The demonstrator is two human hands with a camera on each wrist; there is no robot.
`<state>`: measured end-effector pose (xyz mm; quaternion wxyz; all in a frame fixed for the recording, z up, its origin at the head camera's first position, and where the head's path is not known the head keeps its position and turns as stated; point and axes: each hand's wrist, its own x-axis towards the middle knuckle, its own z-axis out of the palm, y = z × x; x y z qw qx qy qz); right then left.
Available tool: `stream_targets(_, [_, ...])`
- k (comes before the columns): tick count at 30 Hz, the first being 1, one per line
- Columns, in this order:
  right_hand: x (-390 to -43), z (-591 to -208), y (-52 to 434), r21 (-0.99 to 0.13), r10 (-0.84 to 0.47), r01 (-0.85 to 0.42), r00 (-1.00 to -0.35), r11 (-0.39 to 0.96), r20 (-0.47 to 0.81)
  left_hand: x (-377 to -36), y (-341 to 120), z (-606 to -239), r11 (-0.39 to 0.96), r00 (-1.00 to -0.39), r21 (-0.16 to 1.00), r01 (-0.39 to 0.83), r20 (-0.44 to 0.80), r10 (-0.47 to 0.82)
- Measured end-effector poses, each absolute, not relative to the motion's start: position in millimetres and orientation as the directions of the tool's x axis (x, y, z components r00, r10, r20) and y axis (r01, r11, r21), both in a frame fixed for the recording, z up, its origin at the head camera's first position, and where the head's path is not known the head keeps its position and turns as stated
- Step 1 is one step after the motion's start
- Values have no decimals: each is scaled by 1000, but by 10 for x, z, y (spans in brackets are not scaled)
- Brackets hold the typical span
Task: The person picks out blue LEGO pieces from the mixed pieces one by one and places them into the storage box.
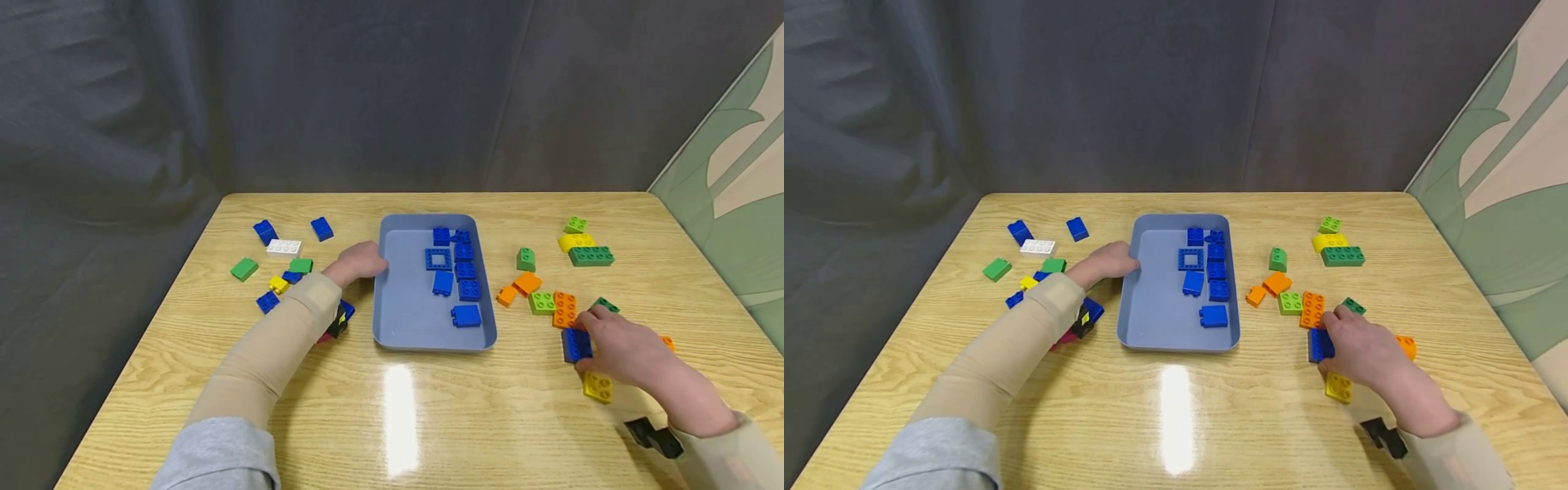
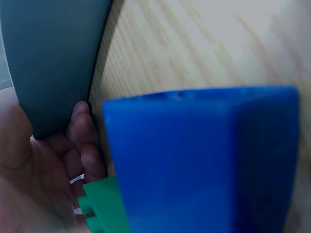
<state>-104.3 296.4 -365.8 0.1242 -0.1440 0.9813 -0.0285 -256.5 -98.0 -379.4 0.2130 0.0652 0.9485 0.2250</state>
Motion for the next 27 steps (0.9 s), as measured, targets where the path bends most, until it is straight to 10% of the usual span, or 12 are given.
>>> stream_targets(27, [-1161,-3410,2835,-75,-377,-369,-912,926,-162,-2567,-977,-3756,895,-900,444,39,-374,224])
